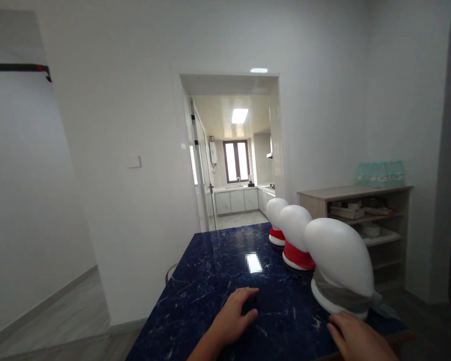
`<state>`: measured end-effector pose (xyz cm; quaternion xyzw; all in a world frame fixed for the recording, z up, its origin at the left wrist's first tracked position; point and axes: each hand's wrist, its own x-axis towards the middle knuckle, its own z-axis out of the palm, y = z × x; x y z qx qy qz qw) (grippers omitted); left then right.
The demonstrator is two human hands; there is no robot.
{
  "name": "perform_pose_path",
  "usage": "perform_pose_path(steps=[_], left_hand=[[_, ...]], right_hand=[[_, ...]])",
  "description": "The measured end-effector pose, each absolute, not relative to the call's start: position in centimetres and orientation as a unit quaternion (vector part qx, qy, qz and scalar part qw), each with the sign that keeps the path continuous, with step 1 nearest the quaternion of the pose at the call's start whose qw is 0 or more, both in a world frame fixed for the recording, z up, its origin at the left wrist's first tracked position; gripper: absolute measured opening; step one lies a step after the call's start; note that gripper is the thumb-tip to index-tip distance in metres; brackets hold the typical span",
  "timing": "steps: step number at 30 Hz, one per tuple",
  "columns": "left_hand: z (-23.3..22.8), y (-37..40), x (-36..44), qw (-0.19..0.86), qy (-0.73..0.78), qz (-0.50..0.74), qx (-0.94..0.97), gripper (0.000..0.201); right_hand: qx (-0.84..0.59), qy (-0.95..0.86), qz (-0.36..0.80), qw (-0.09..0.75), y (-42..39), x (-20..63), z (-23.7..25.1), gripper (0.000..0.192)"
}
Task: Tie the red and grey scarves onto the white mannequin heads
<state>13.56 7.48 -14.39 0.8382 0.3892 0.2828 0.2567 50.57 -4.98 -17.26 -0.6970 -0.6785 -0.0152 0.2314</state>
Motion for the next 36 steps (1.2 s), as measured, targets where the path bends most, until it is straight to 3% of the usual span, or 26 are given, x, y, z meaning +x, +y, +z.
perform_pose_path(steps=[3, 6, 9, 12, 18, 26, 36], left_hand=[[-14.1, 7.9, 13.4, 0.276, 0.379, 0.277, 0.839, 0.065], [-12.9, 8.5, 13.6, 0.280, 0.366, 0.275, 0.844, 0.068], [-11.8, 9.2, 14.4, 0.220, 0.359, 0.267, 0.867, 0.066], [-11.6, 9.7, 15.1, 0.163, 0.348, 0.245, 0.890, 0.058], [-13.1, 10.0, 15.3, 0.165, 0.369, 0.221, 0.888, 0.056], [-13.1, 10.2, 15.4, 0.172, 0.374, 0.242, 0.878, 0.051], [-13.1, 9.9, 15.6, 0.170, 0.377, 0.247, 0.876, 0.050]], right_hand=[[-0.596, -0.760, 0.044, 0.258, -1.7, 44.5, -14.8, 0.034], [-0.511, -0.821, 0.102, 0.235, 2.4, 40.0, -13.1, 0.051], [-0.386, -0.890, 0.115, 0.213, 6.8, 36.0, -12.7, 0.068], [-0.293, -0.927, 0.089, 0.219, 10.3, 32.6, -13.9, 0.069], [-0.306, -0.925, 0.079, 0.210, 12.1, 31.4, -16.8, 0.066], [-0.306, -0.920, 0.091, 0.229, 11.8, 31.5, -16.4, 0.054], [-0.309, -0.918, 0.083, 0.234, 11.8, 31.5, -16.6, 0.055]])
